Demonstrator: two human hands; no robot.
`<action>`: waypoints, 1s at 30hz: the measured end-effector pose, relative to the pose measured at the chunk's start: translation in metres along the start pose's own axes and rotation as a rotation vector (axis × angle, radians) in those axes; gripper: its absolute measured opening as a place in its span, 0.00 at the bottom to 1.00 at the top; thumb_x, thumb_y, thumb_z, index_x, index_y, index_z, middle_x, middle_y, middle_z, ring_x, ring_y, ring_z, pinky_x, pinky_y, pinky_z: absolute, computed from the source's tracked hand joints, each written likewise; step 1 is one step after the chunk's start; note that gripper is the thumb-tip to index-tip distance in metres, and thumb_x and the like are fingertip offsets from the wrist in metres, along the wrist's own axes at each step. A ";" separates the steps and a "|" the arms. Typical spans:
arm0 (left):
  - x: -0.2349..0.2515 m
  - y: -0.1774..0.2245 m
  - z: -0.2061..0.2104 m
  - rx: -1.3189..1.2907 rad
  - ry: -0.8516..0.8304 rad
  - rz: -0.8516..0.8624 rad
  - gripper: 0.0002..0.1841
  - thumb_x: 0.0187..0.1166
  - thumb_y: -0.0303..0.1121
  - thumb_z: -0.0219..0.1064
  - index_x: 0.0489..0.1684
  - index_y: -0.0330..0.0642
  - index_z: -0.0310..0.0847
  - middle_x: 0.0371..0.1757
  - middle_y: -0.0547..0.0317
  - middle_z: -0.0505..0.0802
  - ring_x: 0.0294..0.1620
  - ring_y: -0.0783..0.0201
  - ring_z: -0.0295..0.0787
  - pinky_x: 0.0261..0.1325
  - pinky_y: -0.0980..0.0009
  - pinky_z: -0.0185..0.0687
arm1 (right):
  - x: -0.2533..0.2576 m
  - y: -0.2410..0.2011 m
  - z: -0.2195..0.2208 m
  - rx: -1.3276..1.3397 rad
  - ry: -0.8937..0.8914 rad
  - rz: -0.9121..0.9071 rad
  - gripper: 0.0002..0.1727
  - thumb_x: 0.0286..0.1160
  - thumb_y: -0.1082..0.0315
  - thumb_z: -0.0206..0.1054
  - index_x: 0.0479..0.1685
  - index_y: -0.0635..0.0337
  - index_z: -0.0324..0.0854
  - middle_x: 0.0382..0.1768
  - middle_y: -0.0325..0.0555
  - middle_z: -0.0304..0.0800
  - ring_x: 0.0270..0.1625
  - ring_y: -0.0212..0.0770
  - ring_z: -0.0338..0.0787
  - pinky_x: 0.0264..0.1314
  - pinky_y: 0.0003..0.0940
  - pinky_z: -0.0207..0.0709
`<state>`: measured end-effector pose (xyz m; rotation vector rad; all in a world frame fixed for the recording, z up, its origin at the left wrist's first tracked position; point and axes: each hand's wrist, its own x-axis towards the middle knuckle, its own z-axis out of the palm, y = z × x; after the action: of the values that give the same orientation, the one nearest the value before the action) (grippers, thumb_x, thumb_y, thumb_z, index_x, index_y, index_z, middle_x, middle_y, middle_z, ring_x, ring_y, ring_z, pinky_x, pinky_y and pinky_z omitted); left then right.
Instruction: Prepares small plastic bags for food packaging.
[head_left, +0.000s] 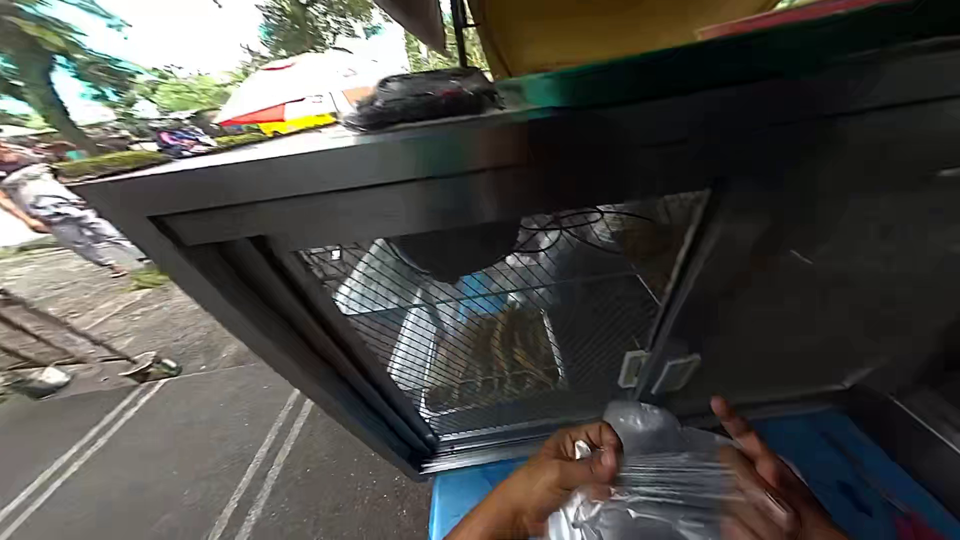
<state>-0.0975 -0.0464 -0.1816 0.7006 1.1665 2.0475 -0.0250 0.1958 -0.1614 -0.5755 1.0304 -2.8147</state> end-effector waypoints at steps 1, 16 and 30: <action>-0.001 -0.002 -0.002 0.105 -0.050 -0.060 0.05 0.80 0.42 0.70 0.45 0.57 0.84 0.36 0.77 0.88 0.36 0.82 0.84 0.43 0.81 0.81 | -0.001 -0.002 -0.002 0.026 0.009 -0.067 0.26 0.86 0.60 0.61 0.84 0.41 0.73 0.35 0.29 0.88 0.20 0.21 0.78 0.19 0.15 0.73; 0.029 -0.050 -0.018 0.458 0.531 -0.340 0.09 0.83 0.25 0.56 0.54 0.36 0.78 0.35 0.61 0.91 0.35 0.71 0.90 0.42 0.69 0.89 | 0.016 0.034 -0.052 -1.758 0.419 0.117 0.14 0.72 0.78 0.64 0.50 0.62 0.93 0.52 0.53 0.94 0.56 0.51 0.93 0.64 0.54 0.86; 0.002 -0.099 -0.073 0.661 0.474 -0.317 0.11 0.86 0.26 0.57 0.58 0.33 0.82 0.36 0.56 0.97 0.37 0.66 0.95 0.49 0.65 0.90 | -0.011 0.040 -0.110 -1.534 0.369 0.551 0.24 0.71 0.78 0.62 0.68 0.62 0.84 0.65 0.60 0.87 0.65 0.55 0.88 0.71 0.54 0.80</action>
<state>-0.1227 -0.0456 -0.3021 0.2787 2.1247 1.5863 -0.0580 0.2341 -0.2671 0.2298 2.7255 -1.2265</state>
